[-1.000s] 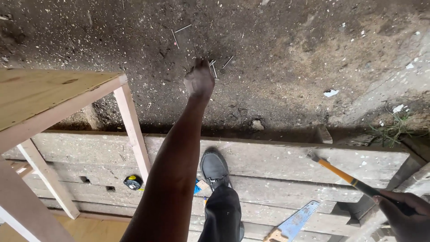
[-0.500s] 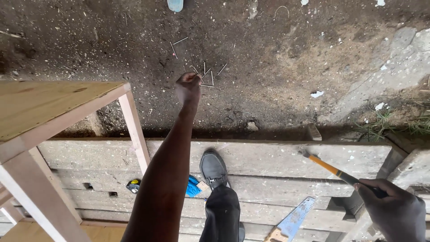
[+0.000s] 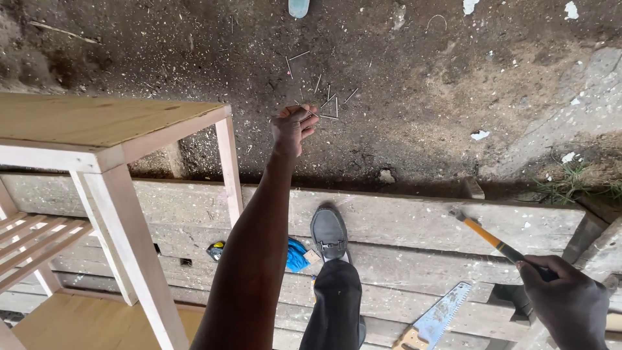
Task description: Nailing wooden slats to a furniture frame using a hammer and nails to build or repair the structure.
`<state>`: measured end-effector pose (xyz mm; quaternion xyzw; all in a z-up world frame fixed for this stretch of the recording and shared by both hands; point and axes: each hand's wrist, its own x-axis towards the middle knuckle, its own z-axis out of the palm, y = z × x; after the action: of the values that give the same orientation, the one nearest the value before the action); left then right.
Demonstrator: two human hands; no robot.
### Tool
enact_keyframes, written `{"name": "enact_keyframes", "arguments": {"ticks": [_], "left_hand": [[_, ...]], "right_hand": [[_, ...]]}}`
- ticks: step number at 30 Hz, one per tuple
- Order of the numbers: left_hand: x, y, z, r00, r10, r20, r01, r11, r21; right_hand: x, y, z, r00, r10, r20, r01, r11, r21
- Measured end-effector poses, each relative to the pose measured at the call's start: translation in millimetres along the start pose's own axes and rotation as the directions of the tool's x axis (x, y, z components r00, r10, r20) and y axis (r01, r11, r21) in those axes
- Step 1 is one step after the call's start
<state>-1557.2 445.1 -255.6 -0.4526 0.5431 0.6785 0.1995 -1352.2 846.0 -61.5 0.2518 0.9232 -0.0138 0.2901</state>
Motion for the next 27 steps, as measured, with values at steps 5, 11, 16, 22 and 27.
{"name": "enact_keyframes", "arguments": {"ticks": [5,11,16,22,27], "left_hand": [[-45.6,-2.5,-9.4,0.996,0.027,0.091,-0.021,0.998,-0.064],[-170.1,-28.2,-16.0,0.98,0.04,0.197,0.026,0.947,-0.321],[-324.3,-51.9,-32.5,0.951,0.022,0.309,0.124,0.886,-0.447],[-583.5,-109.4,-53.0,0.944,-0.064,0.323,0.241,0.803,-0.545],[-712.6,-182.5,-99.9,0.779,-0.274,0.564,0.54,0.749,-0.383]], "right_hand": [[-18.8,-6.8,6.5,0.999,-0.049,-0.017,0.049,0.999,-0.024],[-43.3,-15.4,16.3,0.981,-0.163,-0.102,0.156,0.985,-0.075],[-47.7,-20.3,-5.4,0.976,-0.211,-0.05,0.207,0.975,-0.077],[-105.5,-16.4,-2.5,0.985,-0.028,0.17,0.035,0.999,-0.039],[-205.1,59.4,79.7,0.848,0.018,0.53,-0.495,0.387,0.778]]}}
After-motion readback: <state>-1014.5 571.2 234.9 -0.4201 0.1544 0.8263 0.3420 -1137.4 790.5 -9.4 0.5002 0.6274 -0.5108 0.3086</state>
